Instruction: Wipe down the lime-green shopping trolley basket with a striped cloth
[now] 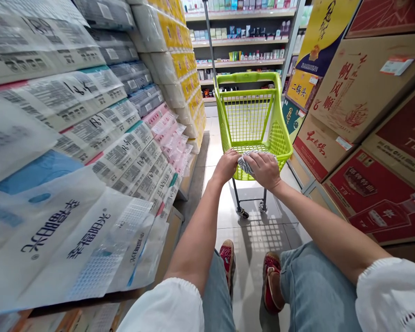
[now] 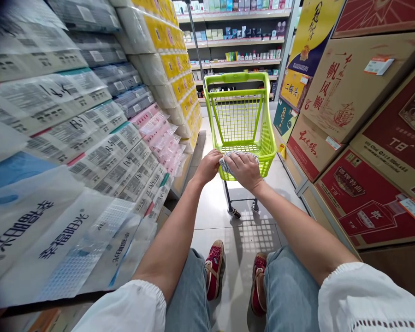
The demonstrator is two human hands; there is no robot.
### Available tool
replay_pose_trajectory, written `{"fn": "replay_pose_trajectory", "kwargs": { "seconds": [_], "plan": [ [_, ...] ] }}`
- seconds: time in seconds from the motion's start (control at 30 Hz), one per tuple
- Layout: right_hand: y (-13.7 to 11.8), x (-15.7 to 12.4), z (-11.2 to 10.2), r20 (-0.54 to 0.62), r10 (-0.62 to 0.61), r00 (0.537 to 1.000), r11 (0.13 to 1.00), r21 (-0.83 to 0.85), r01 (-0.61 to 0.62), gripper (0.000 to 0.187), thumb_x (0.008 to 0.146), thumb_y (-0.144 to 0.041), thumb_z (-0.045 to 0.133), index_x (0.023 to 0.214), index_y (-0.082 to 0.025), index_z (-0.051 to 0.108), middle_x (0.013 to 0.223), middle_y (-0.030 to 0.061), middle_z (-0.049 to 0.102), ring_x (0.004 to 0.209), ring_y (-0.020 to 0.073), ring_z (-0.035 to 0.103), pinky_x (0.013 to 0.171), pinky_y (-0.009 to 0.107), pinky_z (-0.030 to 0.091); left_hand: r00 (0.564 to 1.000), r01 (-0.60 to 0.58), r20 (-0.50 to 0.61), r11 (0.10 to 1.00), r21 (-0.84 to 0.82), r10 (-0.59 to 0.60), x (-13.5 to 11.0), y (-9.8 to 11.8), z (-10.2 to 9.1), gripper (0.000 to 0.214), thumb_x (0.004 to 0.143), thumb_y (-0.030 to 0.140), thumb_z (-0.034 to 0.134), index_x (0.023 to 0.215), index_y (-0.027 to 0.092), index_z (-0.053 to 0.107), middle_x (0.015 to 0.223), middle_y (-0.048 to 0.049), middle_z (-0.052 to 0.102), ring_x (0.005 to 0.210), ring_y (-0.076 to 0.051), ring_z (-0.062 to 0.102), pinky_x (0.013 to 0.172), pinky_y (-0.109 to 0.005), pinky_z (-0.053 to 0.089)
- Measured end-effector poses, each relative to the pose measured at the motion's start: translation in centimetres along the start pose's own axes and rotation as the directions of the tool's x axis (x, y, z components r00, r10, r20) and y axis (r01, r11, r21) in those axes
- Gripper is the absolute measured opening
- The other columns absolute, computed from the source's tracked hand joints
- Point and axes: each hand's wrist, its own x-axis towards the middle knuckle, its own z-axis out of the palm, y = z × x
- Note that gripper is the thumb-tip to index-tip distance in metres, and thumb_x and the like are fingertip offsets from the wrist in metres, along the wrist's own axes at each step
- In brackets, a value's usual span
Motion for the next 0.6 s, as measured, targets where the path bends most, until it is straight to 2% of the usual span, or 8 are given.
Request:
{"fn": "replay_pose_trajectory", "kwargs": {
  "seconds": [0.1,0.27,0.4,0.5,0.6],
  "plan": [
    [0.0,0.2,0.8,0.012,0.011,1.000,1.000,-0.015,-0.011,0.042,0.095,-0.030,0.030,0.132,-0.025,0.048,0.131,0.0076,0.056,0.111,0.0263,0.049,0.090,0.042,0.031,1.000,0.010,0.004,1.000,0.018,-0.010,0.1,0.1,0.2,0.028,0.082,0.006,0.041,0.092,0.016,0.065,0.091,-0.0084,0.066,0.096,-0.019,0.057,0.094,-0.034,0.045],
    [-0.2,-1.2,3.2,0.065,0.000,0.998,1.000,0.006,-0.001,0.040,0.096,-0.028,0.026,0.128,-0.025,0.051,0.130,0.0092,0.055,0.107,0.0252,0.050,0.087,0.041,0.032,0.999,0.049,0.014,0.999,0.022,-0.049,0.3,0.3,0.5,0.025,0.089,0.016,0.041,0.097,0.019,0.065,0.091,-0.0067,0.066,0.095,-0.019,0.058,0.095,-0.037,0.044],
    [-0.8,-2.9,4.7,0.164,-0.095,0.982,0.995,0.033,0.091,0.036,0.096,-0.025,0.027,0.118,-0.025,0.057,0.118,0.0087,0.060,0.098,0.0221,0.053,0.082,0.038,0.034,0.998,0.066,-0.012,0.998,0.017,-0.065,0.4,0.3,0.8,0.025,0.092,0.021,0.040,0.097,0.020,0.064,0.092,-0.0058,0.066,0.095,-0.019,0.059,0.099,-0.038,0.042],
    [-1.1,-3.3,4.8,0.195,-0.126,0.973,0.992,0.031,0.122,0.034,0.097,-0.024,0.028,0.114,-0.024,0.058,0.114,0.0081,0.061,0.098,0.0216,0.052,0.081,0.037,0.034,0.998,0.056,-0.038,0.998,0.005,-0.056,0.4,0.0,1.1,0.025,0.093,0.022,0.040,0.098,0.020,0.064,0.094,-0.0055,0.066,0.096,-0.018,0.058,0.100,-0.037,0.042],
    [-1.1,-2.4,3.6,0.173,-0.094,0.980,0.996,0.018,0.092,0.035,0.097,-0.026,0.027,0.114,-0.024,0.058,0.108,0.0083,0.062,0.094,0.0214,0.053,0.079,0.036,0.034,0.998,0.045,-0.054,0.999,-0.005,-0.045,0.3,-0.2,1.3,0.023,0.092,0.021,0.041,0.098,0.020,0.064,0.095,-0.0052,0.066,0.097,-0.017,0.058,0.102,-0.037,0.040]
  ]
}}
